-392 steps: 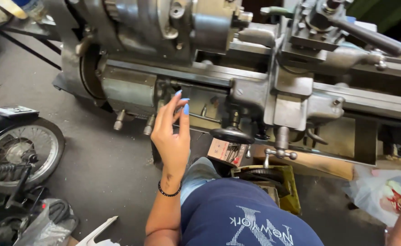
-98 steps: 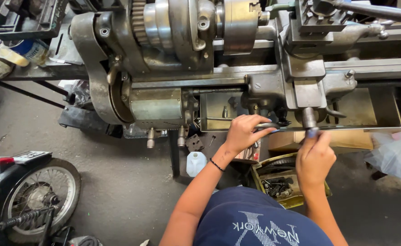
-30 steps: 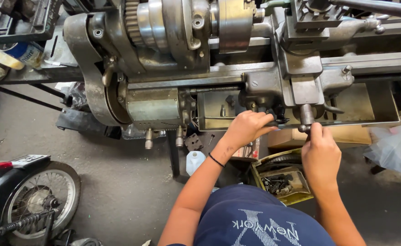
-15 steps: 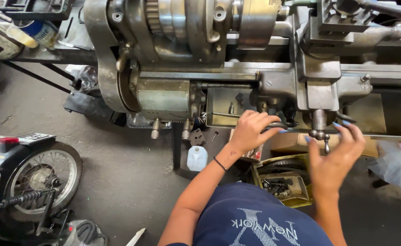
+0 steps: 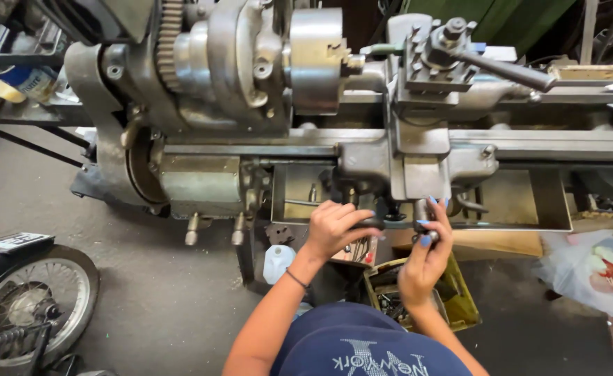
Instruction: The person uses a digital caliper to measure a cylindrical metal part mounted on a lathe. They then operate the lathe's handwheels to adjust the tool post and perform machining operations on the rotating workpiece.
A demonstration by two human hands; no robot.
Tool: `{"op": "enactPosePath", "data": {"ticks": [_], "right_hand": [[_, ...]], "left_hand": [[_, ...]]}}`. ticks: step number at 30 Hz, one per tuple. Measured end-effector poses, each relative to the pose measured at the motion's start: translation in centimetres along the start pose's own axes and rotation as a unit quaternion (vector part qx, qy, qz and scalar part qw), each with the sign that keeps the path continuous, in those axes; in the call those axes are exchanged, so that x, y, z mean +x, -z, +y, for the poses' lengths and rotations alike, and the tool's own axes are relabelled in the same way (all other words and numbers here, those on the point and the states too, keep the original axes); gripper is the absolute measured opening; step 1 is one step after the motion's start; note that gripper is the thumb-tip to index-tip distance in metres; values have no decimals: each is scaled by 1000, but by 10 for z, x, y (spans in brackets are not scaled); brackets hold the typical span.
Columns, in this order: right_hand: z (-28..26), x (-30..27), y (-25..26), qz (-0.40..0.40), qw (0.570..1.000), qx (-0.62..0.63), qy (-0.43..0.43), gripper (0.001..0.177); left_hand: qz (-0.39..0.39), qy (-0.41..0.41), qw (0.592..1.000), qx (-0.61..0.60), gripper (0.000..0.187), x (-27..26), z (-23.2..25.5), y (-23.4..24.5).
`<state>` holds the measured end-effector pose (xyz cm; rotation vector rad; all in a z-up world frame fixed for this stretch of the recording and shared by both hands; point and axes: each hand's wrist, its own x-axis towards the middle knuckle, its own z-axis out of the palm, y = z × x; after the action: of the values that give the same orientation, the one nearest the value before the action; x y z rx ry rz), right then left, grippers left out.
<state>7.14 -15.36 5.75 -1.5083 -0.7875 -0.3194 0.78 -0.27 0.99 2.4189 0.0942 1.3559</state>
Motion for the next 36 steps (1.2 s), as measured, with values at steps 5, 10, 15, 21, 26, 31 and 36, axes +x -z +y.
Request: {"op": "enactPosePath", "data": {"ticks": [5,10,15,21,26,31,36], "right_hand": [[37,-22,4,71,995,10,75,17],[26,-18,-3,124,985,117,2,13],[23,-16,-3,124,979,150,-52,11],[14,-17,-2,74,982,161,-71,22],[14,-18,-3,65,988,131,-48,33],[22,-14,3,38,997,73,8,39],[24,-12,20,2,998,-43,54,68]], "left_hand": [[-84,16,996,-32,23,7,-1,7],[-145,13,989,-30,25,4,-5,7],[-226,-29,974,13,23,0,-12,4],[-264,-83,958,71,15,17,-2,4],[-248,-125,952,128,21,12,-1,1],[-188,-85,976,70,21,7,-1,2],[-137,-37,989,33,25,4,-2,-1]]}}
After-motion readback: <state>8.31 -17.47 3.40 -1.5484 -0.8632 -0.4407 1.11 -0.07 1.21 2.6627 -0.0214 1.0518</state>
